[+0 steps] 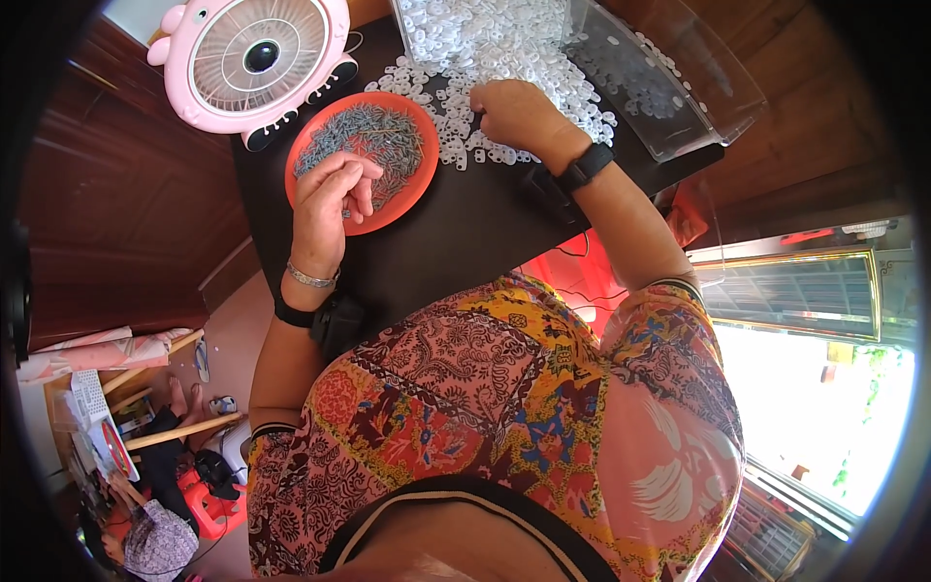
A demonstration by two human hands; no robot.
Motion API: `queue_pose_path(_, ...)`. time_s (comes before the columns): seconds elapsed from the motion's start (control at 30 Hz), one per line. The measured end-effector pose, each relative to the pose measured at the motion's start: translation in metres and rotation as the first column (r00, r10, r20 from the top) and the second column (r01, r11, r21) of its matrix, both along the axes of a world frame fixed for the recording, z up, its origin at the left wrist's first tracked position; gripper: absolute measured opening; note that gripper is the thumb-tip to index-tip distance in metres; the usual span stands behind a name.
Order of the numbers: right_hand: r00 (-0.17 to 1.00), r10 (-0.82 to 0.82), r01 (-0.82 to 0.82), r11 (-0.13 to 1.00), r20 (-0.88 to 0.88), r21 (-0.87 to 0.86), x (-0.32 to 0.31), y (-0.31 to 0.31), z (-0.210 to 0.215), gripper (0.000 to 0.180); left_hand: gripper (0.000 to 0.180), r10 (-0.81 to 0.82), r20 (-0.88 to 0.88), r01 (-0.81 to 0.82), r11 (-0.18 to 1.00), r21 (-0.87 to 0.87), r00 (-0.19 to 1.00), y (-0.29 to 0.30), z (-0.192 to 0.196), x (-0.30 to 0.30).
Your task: Manually assembling small white plastic components by inserting metal pins.
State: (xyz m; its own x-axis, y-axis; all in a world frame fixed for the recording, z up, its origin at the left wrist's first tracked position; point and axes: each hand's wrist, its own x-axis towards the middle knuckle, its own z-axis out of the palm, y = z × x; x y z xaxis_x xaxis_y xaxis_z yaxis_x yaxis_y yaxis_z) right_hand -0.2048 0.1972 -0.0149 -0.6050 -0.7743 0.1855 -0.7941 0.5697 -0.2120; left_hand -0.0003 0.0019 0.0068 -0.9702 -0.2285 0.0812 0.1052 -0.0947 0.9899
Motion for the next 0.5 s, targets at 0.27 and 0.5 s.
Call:
queue_pose_path(0.27,0.997,0.078,-0.078,0.996,-0.006,-0.033,0.001,0.001,0.010,0.014,0.023,0.005,0.009,-0.005,1.000,0.001,1.000,-0.002,0.000,0.000)
queue_pose_path(0.5,0.966,0.208,-0.215,0.976,-0.156,-0.025,0.001,-0.011,0.005,0.011,0.023,0.006,0.008,-0.006,1.000,-0.007,1.000,-0.002,0.001,0.000)
